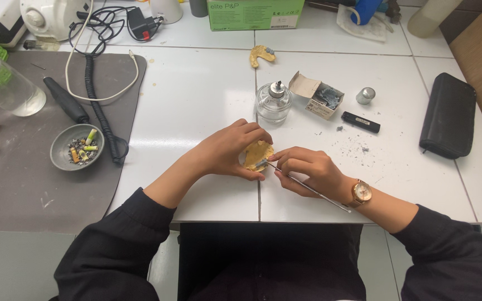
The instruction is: The person holds a stone dental model with a partial denture framework and uses a heated waxing instrument to add and shape wax around the framework, periodically warming the instrument tip over a small alcohol lamp. They set the model down at times to adjust tools and pick up material from a small box before resuming work on the model.
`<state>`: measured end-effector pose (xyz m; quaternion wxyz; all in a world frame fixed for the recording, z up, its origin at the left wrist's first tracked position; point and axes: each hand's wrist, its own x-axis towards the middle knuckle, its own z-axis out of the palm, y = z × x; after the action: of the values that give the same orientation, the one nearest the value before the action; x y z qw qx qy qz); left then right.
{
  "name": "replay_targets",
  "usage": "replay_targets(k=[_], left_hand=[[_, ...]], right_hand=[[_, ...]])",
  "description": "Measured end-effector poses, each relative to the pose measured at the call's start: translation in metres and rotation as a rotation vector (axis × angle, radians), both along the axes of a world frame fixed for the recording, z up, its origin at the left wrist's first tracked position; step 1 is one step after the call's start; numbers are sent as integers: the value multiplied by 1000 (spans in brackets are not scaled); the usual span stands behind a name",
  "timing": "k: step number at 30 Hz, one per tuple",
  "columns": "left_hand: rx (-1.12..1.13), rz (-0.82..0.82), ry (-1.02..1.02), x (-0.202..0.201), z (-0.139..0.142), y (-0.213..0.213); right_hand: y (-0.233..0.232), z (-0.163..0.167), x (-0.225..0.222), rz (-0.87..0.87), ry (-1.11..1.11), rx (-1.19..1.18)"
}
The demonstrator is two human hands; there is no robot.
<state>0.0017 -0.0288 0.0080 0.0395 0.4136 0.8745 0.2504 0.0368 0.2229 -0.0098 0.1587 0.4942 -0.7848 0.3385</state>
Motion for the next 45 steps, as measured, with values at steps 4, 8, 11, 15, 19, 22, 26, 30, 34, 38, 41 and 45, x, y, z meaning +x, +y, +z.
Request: replay_targets(k=[4, 8, 11, 15, 19, 22, 26, 30, 34, 38, 41, 45], left_hand=[[19, -22, -17, 4, -1, 4], [50, -44, 25, 6, 2, 4], [10, -36, 8, 7, 4, 8], [9, -36, 11, 8, 4, 9], [2, -32, 18, 7, 4, 12], [6, -29, 36, 7, 4, 12], [18, -32, 31, 7, 4, 11], [2, -24, 13, 6, 3, 12], [-25, -7, 2, 4, 2, 16], [-25, -22, 9, 6, 2, 18], [-38, -11, 6, 8, 2, 19], [-16, -22, 20, 9, 3, 19]], right_hand=[[18, 8, -14, -147, 144, 121], [36, 14, -20, -301, 383, 309], [37, 13, -18, -267, 340, 336], [50, 23, -19, -326, 256, 275], [107, 46, -27, -647, 235, 183], [174, 59, -39, -1070, -37, 387], [258, 51, -64, -1444, -94, 635], [284, 26, -77, -1596, -245, 721], [284, 16, -75, -1617, -433, 674], [281, 15, -76, -1559, -536, 610], [289, 15, -76, -1391, -394, 450], [298, 13, -74, -1280, -206, 480]])
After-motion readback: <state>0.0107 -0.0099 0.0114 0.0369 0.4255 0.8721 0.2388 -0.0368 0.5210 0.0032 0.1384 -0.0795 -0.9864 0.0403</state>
